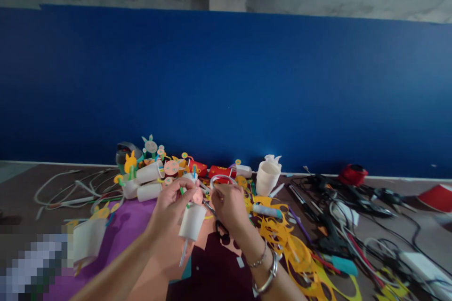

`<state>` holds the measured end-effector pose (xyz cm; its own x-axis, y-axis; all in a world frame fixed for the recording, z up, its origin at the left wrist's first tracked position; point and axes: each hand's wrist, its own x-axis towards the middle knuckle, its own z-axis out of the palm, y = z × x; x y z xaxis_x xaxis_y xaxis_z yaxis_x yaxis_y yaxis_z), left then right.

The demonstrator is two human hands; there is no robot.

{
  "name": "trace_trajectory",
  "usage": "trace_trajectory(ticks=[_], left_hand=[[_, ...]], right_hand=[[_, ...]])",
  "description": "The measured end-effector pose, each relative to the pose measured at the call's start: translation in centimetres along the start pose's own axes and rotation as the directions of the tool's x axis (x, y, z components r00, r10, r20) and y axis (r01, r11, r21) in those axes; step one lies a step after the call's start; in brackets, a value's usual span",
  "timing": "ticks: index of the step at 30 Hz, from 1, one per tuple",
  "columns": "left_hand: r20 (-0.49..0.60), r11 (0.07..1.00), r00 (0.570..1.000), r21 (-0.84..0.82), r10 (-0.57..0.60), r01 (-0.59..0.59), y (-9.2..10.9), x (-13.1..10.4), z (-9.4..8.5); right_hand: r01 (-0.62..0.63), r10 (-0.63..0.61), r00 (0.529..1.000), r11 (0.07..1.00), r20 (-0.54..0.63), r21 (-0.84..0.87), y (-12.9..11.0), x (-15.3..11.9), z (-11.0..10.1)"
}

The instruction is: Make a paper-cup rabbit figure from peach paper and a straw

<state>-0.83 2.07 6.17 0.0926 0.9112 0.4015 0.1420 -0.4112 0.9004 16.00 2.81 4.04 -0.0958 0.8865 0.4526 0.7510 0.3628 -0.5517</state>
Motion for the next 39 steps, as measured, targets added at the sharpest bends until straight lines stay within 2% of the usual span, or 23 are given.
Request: trace_trajectory(ticks=[2, 4, 6, 8, 10, 12, 13, 15, 17, 20, 22, 24, 26, 28, 30, 32, 35, 37, 39], left_hand=[[0.055, 0.994, 0.994, -0.056, -0.092, 0.095, -0.4, 0.5, -0.1], [0.095, 0.987, 0.988, -0.091, -0.126, 0.135, -0.9, 0.9, -0.1], [0.109, 0.986, 0.986, -0.101, -0.122, 0.133, -1.3, 1.1, 0.0], [0.110, 0.986, 0.986, -0.101, -0.124, 0.135, -1.4, 1.1, 0.0], [0.112, 0.983, 0.984, -0.109, -0.136, 0.148, -1.4, 1.1, 0.1], [0.118, 0.981, 0.983, -0.114, -0.142, 0.156, -1.3, 0.9, 0.2], [0.119, 0.980, 0.982, -0.116, -0.147, 0.161, -1.3, 0.9, 0.3], [0.126, 0.980, 0.980, -0.110, -0.152, 0.166, -1.3, 0.8, 0.5], [0.129, 0.989, 0.984, -0.072, -0.122, 0.132, -1.3, 0.7, 0.6], [0.060, 0.996, 0.998, 0.082, 0.025, -0.029, -1.3, 0.7, 0.5], [0.003, 0.961, 0.991, 0.242, 0.137, -0.134, -1.3, 0.7, 0.1], [0.056, 0.889, 0.978, 0.407, 0.203, -0.208, -1.5, 0.7, -0.4], [0.223, 0.801, 0.957, 0.530, 0.184, -0.277, -1.7, 0.6, -0.8], [0.355, 0.718, 0.928, 0.616, 0.114, -0.324, -2.1, 0.3, -0.9], [0.431, 0.661, 0.900, 0.660, 0.057, -0.358, -2.5, 0.1, -0.7], [0.460, 0.643, 0.887, 0.668, 0.039, -0.375, -2.8, -0.1, -0.5], [0.450, 0.694, 0.893, 0.634, 0.028, -0.341, -2.6, 0.1, -0.9], [0.443, 0.748, 0.896, 0.593, 0.006, -0.299, -2.0, 0.4, -1.9], [0.410, 0.757, 0.912, 0.596, 0.001, -0.268, -1.2, 0.9, -3.3]], right_hand=[[-0.058, 0.082, 0.995, 0.944, 0.062, -0.324, 1.7, -0.1, 0.5], [-0.112, 0.158, 0.985, 0.895, 0.074, -0.431, 2.8, -0.4, 0.9], [-0.143, 0.177, 0.984, 0.887, 0.036, -0.439, 3.0, -0.7, 1.0], [-0.134, 0.139, 0.990, 0.942, -0.006, -0.309, 2.2, -0.6, 1.0], [-0.095, 0.095, 0.995, 0.995, 0.008, 0.020, 1.0, -0.4, 0.8], [-0.112, 0.096, 0.993, 0.925, 0.063, 0.362, -0.2, -0.1, 0.7], [-0.126, 0.101, 0.992, 0.871, 0.078, 0.475, -0.6, 0.0, 0.7], [-0.126, 0.114, 0.992, 0.803, 0.057, 0.583, -1.2, 0.0, 0.6], [-0.085, 0.094, 0.995, 0.801, 0.016, 0.592, -1.6, -0.1, 0.4], [-0.034, 0.068, 0.997, 0.843, -0.045, 0.537, -1.9, -0.3, -0.1], [-0.012, 0.075, 0.990, 0.883, -0.116, 0.469, -1.7, -0.2, -0.4], [0.002, 0.067, 0.984, 0.925, -0.168, 0.379, -1.1, 0.0, -0.4], [-0.008, 0.053, 0.988, 0.957, -0.147, 0.291, -0.4, 0.2, -0.3], [-0.049, 0.069, 0.993, 0.976, -0.091, 0.212, 0.3, 0.2, 0.1], [-0.097, 0.103, 0.994, 0.985, -0.038, 0.142, 0.8, 0.1, 0.4], [-0.124, 0.123, 0.992, 0.989, 0.018, 0.075, 1.0, -0.1, 0.8], [-0.146, 0.151, 0.983, 0.988, 0.101, -0.050, 1.3, -0.6, 1.6], [-0.141, 0.161, 0.975, 0.981, 0.154, -0.130, 1.5, -1.1, 2.3], [-0.091, 0.125, 0.968, 0.983, 0.218, -0.160, 1.4, -1.5, 2.8]])
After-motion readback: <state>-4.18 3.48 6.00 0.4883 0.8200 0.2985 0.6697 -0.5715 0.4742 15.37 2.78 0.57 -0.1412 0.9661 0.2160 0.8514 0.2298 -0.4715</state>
